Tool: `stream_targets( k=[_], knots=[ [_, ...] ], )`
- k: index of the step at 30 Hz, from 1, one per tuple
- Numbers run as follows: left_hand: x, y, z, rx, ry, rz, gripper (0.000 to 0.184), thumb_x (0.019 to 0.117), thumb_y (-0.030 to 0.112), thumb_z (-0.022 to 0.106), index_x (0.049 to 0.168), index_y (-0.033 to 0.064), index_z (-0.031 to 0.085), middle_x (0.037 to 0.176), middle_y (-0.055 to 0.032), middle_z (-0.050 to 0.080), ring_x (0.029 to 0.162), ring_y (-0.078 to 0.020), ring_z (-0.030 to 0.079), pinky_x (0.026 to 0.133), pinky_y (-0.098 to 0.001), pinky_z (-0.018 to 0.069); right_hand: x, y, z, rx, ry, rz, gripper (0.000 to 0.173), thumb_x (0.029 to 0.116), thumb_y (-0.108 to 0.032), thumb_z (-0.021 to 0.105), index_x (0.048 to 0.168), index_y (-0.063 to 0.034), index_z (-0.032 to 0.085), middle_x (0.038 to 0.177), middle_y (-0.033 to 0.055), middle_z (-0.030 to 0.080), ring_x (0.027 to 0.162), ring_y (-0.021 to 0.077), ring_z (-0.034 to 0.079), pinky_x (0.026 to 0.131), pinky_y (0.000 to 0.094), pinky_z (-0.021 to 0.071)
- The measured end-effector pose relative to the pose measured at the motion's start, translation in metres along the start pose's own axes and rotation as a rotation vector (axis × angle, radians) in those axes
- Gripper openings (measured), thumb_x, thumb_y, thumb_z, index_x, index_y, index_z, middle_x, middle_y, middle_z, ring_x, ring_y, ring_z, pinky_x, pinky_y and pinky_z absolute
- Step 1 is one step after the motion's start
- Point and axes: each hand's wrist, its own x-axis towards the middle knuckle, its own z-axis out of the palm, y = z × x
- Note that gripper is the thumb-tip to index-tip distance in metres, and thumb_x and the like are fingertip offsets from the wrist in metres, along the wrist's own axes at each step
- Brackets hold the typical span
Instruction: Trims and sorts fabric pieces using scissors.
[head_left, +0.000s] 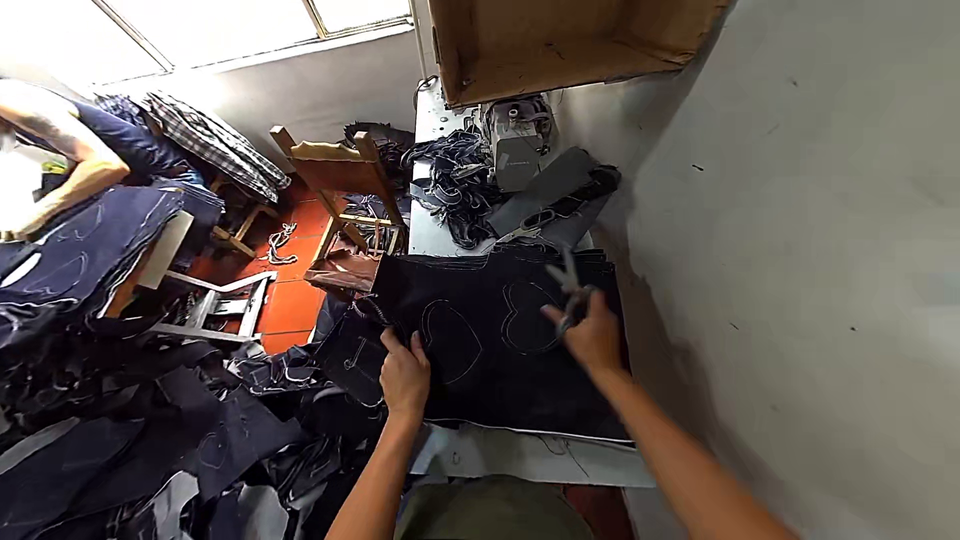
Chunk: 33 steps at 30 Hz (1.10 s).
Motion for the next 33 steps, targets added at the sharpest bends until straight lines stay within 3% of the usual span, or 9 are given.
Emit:
stream_targets(
  k=[5,9,12,14,21,23,26,30,33],
  knots=[
    [-0.002,-0.008,0.001,-0.072,0.047,0.095,0.06,0.1045,0.036,0.058,0.146,-0.0051,0.042,0.096,-0.0212,0.074,0.09,-0.0396,0.074,0.081,-0.0574,0.0581,-0.022,0.04,0.092,-0.08,0.123,-0.192,0.073,0.077,-0.05,0.084,0.125,0.0018,0.066,0.134,0.017,0.067,0.129,0.0385,0.06,0.111,0.0572,0.0445],
    [0.007,-0.113,-0.01,-0.05,0.355,0.328,0.031,0.1025,0.019,0.053,0.117,-0.0076,0.062,0.102,-0.0205,0.068,0.09,-0.0299,0.07,0.082,-0.0454,0.0603,-0.023,0.029,0.084,-0.101,0.072,-0.18,0.072,0.0774,-0.04,0.088,0.13,0.0028,0.063,0.136,0.0228,0.064,0.129,0.044,0.059,0.108,0.0618,0.0449],
    [0.037,-0.169,-0.016,0.245,-0.389,-0.152,0.045,0.0991,0.007,0.053,0.144,0.0023,0.053,0.149,-0.0244,0.049,0.129,-0.0421,0.058,0.102,-0.0593,0.0518,-0.019,0.026,0.079,-0.131,0.024,-0.149,0.071,0.078,-0.037,0.089,0.132,0.0023,0.063,0.136,0.0234,0.064,0.126,0.0457,0.06,0.105,0.0643,0.0459],
    [0.057,-0.197,0.014,0.307,-0.647,-0.024,0.051,0.0931,0.008,0.064,0.143,0.0026,0.056,0.154,-0.0232,0.045,0.139,-0.0406,0.049,0.109,-0.0578,0.0476,-0.017,0.024,0.074,-0.171,-0.03,-0.138,0.07,0.0794,-0.037,0.088,0.131,0.0021,0.063,0.136,0.0241,0.064,0.122,0.0476,0.062,0.101,0.067,0.0468],
    [0.061,-0.237,0.079,0.127,-0.791,0.096,0.054,0.0958,0.013,0.064,0.147,0.003,0.052,0.156,-0.0191,0.047,0.151,-0.0338,0.036,0.125,-0.0564,0.0218,-0.011,0.007,0.062,-0.336,-0.125,-0.031,0.068,0.0796,-0.039,0.089,0.131,-0.002,0.063,0.111,0.032,0.069,0.1,0.0559,0.066,0.083,0.0745,0.0471],
    [0.05,-0.252,0.066,0.002,-0.82,0.027,0.052,0.0978,0.011,0.059,0.148,0.0056,0.049,0.139,-0.0229,0.061,0.134,-0.0373,0.057,0.116,-0.0582,0.0392,-0.011,0.003,0.063,-0.353,-0.124,-0.004,0.066,0.0787,-0.039,0.09,0.128,-0.0019,0.065,0.107,0.0322,0.069,0.099,0.0555,0.066,0.083,0.0738,0.0468],
    [0.024,-0.261,0.022,0.052,-0.645,0.021,0.052,0.0978,0.038,0.065,0.142,0.013,0.054,0.12,-0.0196,0.071,0.114,-0.0384,0.068,0.099,-0.061,0.0515,-0.01,0.002,0.063,-0.377,-0.127,0.014,0.065,0.0793,-0.041,0.089,0.126,-0.0021,0.065,0.105,0.032,0.069,0.099,0.0546,0.066,0.083,0.0731,0.0471],
    [0.0,-0.259,-0.025,-0.017,0.184,-0.064,0.049,0.0938,0.024,0.072,0.13,-0.0062,0.062,0.135,-0.0313,0.058,0.129,-0.0487,0.054,0.11,-0.0636,0.0402,-0.012,-0.001,0.064,-0.372,-0.115,0.041,0.063,0.0799,-0.039,0.089,0.126,-0.0036,0.065,0.104,0.0332,0.069,0.099,0.056,0.065,0.082,0.0739,0.0474],
    [0.001,-0.242,-0.002,0.038,-0.145,-0.007,0.037,0.1027,0.031,0.059,0.123,0.002,0.069,0.124,-0.02,0.068,0.119,-0.0356,0.065,0.104,-0.0552,0.0497,-0.011,0.002,0.065,-0.373,-0.116,0.034,0.062,0.0805,-0.038,0.088,0.126,-0.0034,0.065,0.103,0.0315,0.069,0.099,0.0546,0.066,0.083,0.0731,0.0481]
  ],
)
